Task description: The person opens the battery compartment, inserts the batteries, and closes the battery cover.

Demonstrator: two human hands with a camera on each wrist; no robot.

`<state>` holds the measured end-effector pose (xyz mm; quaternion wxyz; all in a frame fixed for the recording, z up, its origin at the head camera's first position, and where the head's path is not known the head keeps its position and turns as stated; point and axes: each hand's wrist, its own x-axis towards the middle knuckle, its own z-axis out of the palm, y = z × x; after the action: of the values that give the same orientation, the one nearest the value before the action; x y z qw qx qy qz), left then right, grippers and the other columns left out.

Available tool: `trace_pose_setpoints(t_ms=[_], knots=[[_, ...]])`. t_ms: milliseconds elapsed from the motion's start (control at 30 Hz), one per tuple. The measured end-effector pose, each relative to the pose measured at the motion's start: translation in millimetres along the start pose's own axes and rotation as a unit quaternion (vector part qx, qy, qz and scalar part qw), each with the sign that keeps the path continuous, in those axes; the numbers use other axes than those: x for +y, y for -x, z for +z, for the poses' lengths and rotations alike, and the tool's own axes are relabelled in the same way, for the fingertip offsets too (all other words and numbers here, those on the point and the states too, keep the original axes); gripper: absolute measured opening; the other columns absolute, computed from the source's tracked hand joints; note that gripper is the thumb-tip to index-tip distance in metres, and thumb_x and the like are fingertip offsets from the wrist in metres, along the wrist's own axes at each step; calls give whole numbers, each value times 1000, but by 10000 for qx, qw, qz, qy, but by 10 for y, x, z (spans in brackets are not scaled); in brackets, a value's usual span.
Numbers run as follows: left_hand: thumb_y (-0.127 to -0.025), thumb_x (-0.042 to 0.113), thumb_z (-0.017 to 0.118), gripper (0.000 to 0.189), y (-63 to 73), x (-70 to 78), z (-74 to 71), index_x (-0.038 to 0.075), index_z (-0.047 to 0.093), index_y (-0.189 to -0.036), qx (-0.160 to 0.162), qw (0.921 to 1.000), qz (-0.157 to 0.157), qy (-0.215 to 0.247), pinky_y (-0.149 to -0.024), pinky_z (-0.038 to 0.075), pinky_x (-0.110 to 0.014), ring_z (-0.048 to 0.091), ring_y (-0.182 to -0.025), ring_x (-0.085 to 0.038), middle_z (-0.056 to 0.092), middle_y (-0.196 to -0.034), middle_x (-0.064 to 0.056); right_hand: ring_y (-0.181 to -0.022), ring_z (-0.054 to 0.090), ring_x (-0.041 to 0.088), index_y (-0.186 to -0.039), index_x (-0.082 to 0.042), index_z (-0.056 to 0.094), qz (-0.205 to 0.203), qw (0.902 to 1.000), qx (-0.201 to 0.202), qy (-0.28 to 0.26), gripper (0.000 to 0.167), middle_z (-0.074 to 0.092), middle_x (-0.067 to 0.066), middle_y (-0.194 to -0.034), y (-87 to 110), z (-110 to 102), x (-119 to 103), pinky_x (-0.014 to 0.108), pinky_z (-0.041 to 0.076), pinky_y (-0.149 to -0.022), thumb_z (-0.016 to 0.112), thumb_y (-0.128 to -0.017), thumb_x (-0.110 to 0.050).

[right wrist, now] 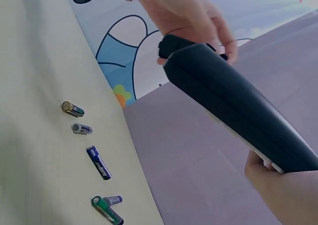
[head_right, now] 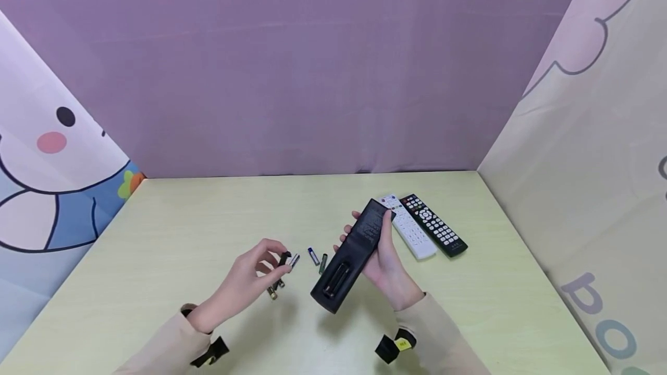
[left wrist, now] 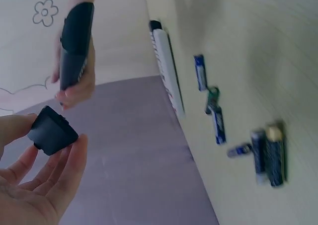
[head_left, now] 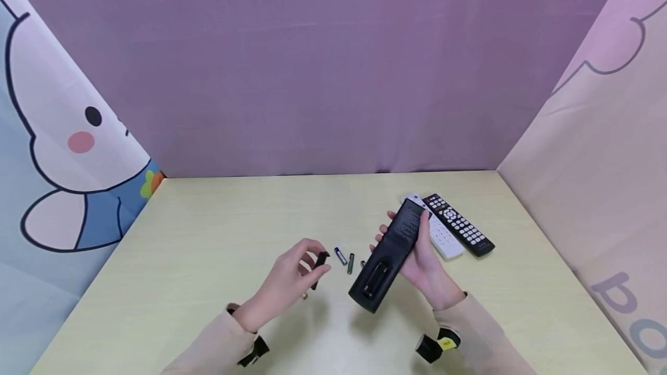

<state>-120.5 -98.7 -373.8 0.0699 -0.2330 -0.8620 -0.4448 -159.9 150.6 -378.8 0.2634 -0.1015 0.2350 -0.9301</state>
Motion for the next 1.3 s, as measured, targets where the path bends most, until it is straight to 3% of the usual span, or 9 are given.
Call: trace_pose_setpoints(t_ms=[200, 367, 667, 1000, 1167, 1300], knots=[[-79, 10, 65, 26, 12, -225, -201, 8, 53, -103, -35, 9979, 47, -649, -58, 47, -18, 52, -70, -5, 57, -93, 2, -84, 50, 20, -109, -16, 52, 44, 9993, 362, -12, 70, 49, 6, -92, 3, -16, -24, 40, 39, -88, 26, -77, -72], [-80, 9, 65, 25, 30, -455, -324, 7, 53, -102, -19, 9947, -153, -1017, -51, 45, -17, 50, -65, -5, 57, -91, 1, -84, 50, 20, -112, -15, 47, 37, 9981, 612, -20, 74, 50, 7, -92, 6, -20, -49, 42, 38, -89, 31, -71, -76], [-79, 11, 66, 23, 85, -884, -428, 6, 55, -99, -96, 9739, -318, -2246, -56, 46, -24, 53, -65, -11, 58, -92, -5, -87, 50, 21, -114, -13, 46, 40, 9993, 331, -176, 74, 51, 8, -95, 17, -69, -76, 43, 36, -91, 34, -73, -73], [-75, 4, 67, 22, 65, -1125, -471, 4, 53, -91, -526, 9665, -503, -2463, -63, 49, -33, 56, -72, -20, 54, -83, -6, -86, 49, 21, -113, -13, 46, 9, 9970, 712, -288, 74, 50, 8, -95, 37, -94, -110, 43, 36, -91, 38, -72, -73], [-75, 4, 67, 20, 62, -1212, -456, 4, 52, -88, -846, 9604, -667, -2568, -61, 47, -30, 51, -67, -15, 49, -79, -4, -86, 49, 21, -114, -12, 45, -13, 9972, 688, -301, 73, 50, 8, -96, 46, -100, -118, 43, 36, -91, 38, -73, -72], [-75, 3, 66, 18, 71, -1252, -445, 4, 52, -87, -987, 9570, -612, -2659, -57, 45, -26, 47, -64, -12, 47, -78, -3, -87, 49, 21, -115, -13, 45, -24, 9968, 755, -275, 73, 50, 8, -96, 52, -106, -120, 43, 35, -92, 39, -73, -72]])
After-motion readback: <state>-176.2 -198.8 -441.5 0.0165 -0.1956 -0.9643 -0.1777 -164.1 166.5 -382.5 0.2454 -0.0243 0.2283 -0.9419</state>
